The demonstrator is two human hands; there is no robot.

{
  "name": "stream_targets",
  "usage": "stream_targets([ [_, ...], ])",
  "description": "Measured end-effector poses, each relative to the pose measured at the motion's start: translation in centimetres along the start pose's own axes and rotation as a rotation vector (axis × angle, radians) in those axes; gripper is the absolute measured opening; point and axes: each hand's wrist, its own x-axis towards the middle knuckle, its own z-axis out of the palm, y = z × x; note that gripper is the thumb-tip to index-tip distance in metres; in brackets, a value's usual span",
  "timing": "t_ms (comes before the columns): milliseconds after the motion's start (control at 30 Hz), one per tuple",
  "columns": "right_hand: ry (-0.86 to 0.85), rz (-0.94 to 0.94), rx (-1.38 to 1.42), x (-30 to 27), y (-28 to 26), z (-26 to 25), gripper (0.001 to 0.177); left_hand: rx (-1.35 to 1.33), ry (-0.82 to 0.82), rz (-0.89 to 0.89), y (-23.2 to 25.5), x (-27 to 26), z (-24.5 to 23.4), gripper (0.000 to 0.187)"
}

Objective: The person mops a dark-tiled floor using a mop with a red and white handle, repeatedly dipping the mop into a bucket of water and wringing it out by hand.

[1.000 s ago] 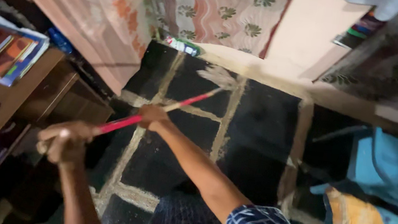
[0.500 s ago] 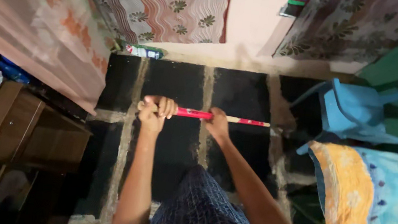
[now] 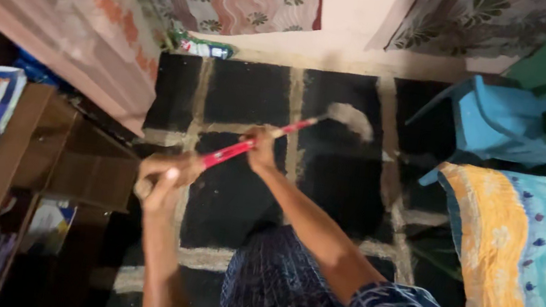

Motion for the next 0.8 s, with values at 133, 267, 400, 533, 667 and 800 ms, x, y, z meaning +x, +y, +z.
stream_targets([
  [133,-0.320,0.467,1.209,-4.9,-2.5,10.9,0.024,0.250,-0.178,0.311,7.7,-2.4,-4.8,0.037],
  [267,-0.708,-0.429,-0.154,-8.5,-6.5,17.6,0.016,0.326,-0.037,0.298,13.4,-6.5,-6.4,0.047],
  [400,-0.947,-0.574,-0.136,-12.1,-8.2,20.5,0.015,0.549,-0.085,0.401,17.4,-9.6,-7.2,0.035],
  [533,-1.152,-0.528,-0.431,-14.2,-7.8,22.0,0.021,0.609,-0.031,0.454,18.9,-13.8,-6.6,0.032],
  [667,-1.062,-0.578,-0.587,-16.2,-8.3,18.5,0.024,0.621,-0.097,0.454,17.7,-16.4,-6.2,0.034],
  [800,-1.108,-0.264,-0.883,-16.1,-11.9,11.4,0.023,0.342,0.175,0.566,12.1,-18.4,-3.0,0.031],
])
